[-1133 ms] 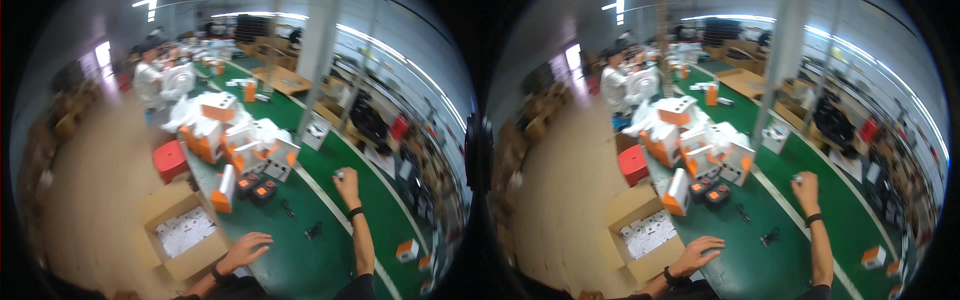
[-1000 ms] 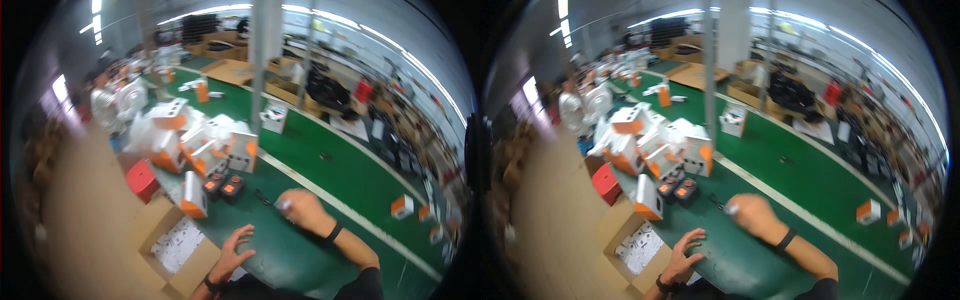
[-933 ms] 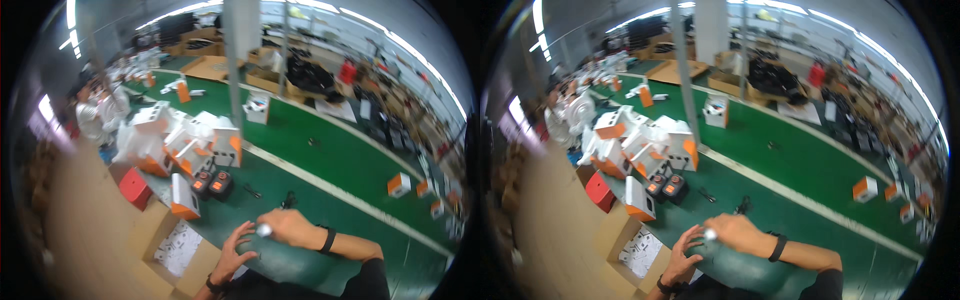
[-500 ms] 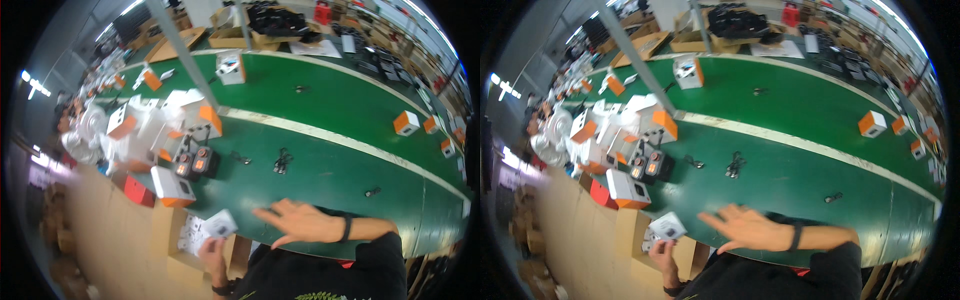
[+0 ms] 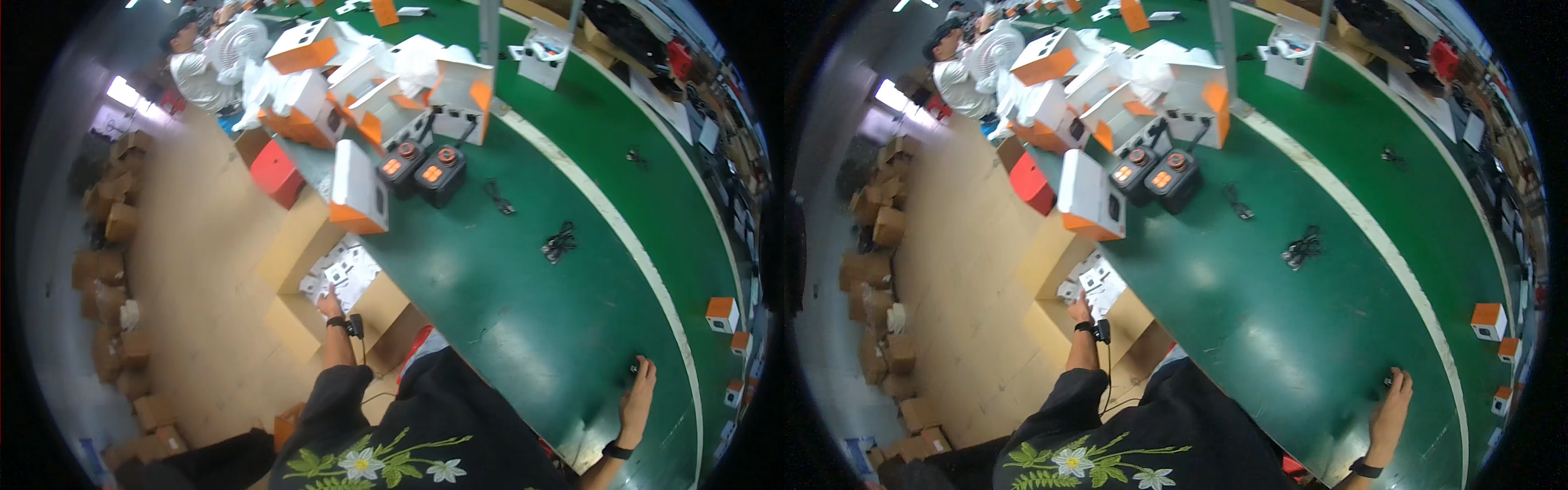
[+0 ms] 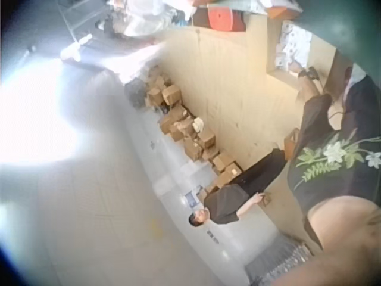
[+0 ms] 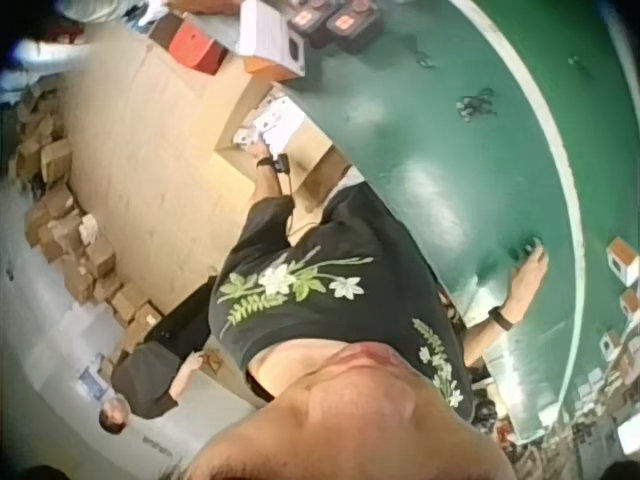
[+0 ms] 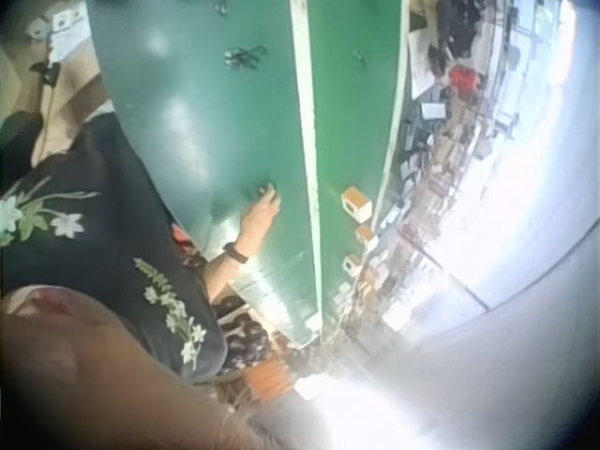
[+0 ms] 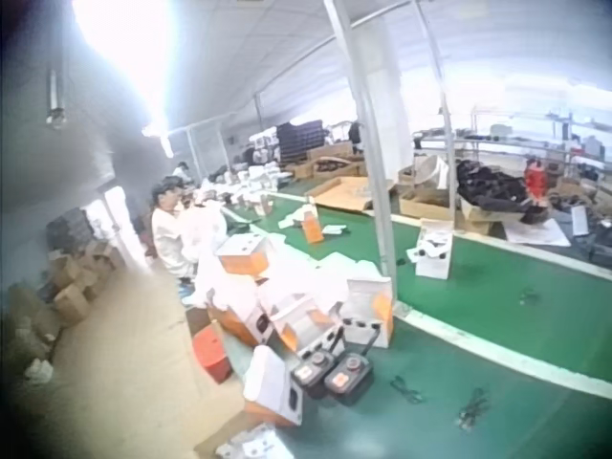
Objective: Packaging electronic components into small white boxes on an assembly line.
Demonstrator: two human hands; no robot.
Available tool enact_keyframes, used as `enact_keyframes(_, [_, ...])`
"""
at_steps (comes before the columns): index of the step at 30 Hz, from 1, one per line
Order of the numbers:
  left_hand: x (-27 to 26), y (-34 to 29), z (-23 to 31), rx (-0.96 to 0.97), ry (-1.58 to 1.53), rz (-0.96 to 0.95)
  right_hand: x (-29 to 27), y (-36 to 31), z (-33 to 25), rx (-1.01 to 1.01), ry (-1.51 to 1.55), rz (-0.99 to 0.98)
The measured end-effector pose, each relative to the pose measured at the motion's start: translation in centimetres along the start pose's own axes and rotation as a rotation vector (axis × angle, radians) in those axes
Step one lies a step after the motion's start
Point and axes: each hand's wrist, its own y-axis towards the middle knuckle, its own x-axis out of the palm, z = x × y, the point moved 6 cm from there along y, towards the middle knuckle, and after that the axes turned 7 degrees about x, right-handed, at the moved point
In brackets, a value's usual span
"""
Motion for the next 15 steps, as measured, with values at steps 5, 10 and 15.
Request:
enact_keyframes(5, [1.6, -9.0, 4.5, 0.267, -0.251, -0.256, 0.0, 0.0, -0.3, 0.009, 0.018, 0.186])
enact_keyframes(10, [1.4, -26.5, 22.8, 0.741, -0.263, -0.19, -2.9, 4.8, -4.1, -0.096, 0.303, 0.169])
enact_keyframes(15, [3.1, -40.1, 35.5, 1.495, -0.151, -0.616, -10.1, 19.3, -20.1, -0.491, 0.551, 0.124])
